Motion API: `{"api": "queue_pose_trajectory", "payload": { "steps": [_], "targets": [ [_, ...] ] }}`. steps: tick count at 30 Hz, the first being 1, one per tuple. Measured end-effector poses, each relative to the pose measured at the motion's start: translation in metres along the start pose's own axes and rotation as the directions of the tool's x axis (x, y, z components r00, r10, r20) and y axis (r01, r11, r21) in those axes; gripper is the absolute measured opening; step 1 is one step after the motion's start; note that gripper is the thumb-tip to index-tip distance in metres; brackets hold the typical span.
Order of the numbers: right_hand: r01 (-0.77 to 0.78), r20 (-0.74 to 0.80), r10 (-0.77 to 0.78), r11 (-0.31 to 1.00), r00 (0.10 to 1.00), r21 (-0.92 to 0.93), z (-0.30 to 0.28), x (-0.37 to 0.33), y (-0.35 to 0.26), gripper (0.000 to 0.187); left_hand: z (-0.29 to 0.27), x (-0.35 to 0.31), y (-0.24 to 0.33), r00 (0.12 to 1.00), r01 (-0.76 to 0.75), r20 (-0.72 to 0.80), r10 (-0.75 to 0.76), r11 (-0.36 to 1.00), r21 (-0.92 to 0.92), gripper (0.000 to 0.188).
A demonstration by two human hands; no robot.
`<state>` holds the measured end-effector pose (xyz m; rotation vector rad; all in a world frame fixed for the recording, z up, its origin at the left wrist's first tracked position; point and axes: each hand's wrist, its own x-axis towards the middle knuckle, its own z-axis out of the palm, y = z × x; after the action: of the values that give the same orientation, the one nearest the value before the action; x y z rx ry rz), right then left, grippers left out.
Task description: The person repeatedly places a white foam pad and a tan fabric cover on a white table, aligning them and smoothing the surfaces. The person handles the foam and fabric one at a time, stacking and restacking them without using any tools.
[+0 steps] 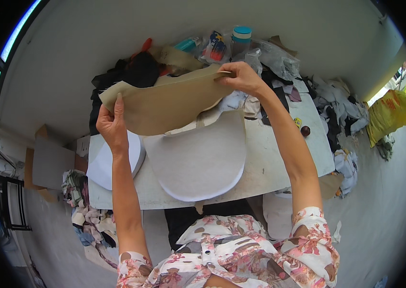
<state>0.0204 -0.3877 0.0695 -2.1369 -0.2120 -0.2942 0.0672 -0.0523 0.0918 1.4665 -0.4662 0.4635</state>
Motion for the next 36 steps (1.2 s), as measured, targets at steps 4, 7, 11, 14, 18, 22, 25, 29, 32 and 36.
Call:
{"api": "queue_pose_trajectory", "payload": {
  "steps": [4, 7, 11, 14, 18, 22, 25, 29, 32, 36],
  "targets": [
    [0.074, -0.186, 0.004, 0.907, 0.983, 0.415, 0.001, -0.032, -0.036, 0.021, -0.014, -0.008, 0.016, 0.998, -0.02, -0.054, 0.019, 1.0, -0.021, 0.023],
    [0.169, -0.304, -0.028, 0.876, 0.952, 0.452, 0.003, -0.05, -0.048, 0.026, -0.023, -0.015, 0.022, 0.999, -0.014, -0.041, 0.009, 0.992, -0.128, 0.024],
    [0.157, -0.346, 0.039, 0.839, 0.937, 0.521, 0.01, -0.079, -0.075, 0.03, -0.042, -0.037, 0.031, 0.992, 0.122, 0.019, -0.121, 0.956, -0.268, 0.023],
    [0.147, -0.31, 0.044, 0.812, 0.95, 0.565, 0.015, -0.101, -0.083, 0.029, -0.054, -0.056, 0.036, 0.983, 0.182, 0.061, -0.172, 0.932, -0.313, 0.022],
    [0.089, -0.29, 0.107, 0.804, 0.951, 0.587, 0.027, -0.124, -0.085, 0.028, -0.062, -0.079, 0.037, 0.958, 0.286, 0.08, -0.275, 0.901, -0.326, 0.021],
    [0.042, -0.267, 0.155, 0.793, 0.951, 0.608, 0.037, -0.134, -0.076, 0.028, -0.066, -0.092, 0.024, 0.923, 0.384, 0.128, -0.362, 0.849, -0.362, 0.022],
    [-0.006, -0.24, 0.189, 0.797, 0.952, 0.604, 0.046, -0.133, -0.06, 0.029, -0.066, -0.097, 0.006, 0.892, 0.451, 0.153, -0.425, 0.825, -0.342, 0.021],
    [-0.095, -0.219, 0.254, 0.829, 0.942, 0.552, 0.057, -0.128, -0.034, 0.028, -0.059, -0.098, -0.027, 0.83, 0.558, 0.157, -0.536, 0.788, -0.261, 0.022],
    [-0.115, -0.251, 0.247, 0.889, 0.936, 0.443, 0.066, -0.12, -0.004, 0.025, -0.05, -0.095, -0.043, 0.825, 0.555, 0.098, -0.557, 0.83, 0.045, 0.022],
    [-0.231, -0.354, 0.286, 0.954, 0.89, 0.188, 0.077, -0.117, 0.014, 0.021, -0.044, -0.098, -0.069, 0.914, 0.368, 0.011, -0.405, 0.841, 0.397, 0.024]
  ]
}}
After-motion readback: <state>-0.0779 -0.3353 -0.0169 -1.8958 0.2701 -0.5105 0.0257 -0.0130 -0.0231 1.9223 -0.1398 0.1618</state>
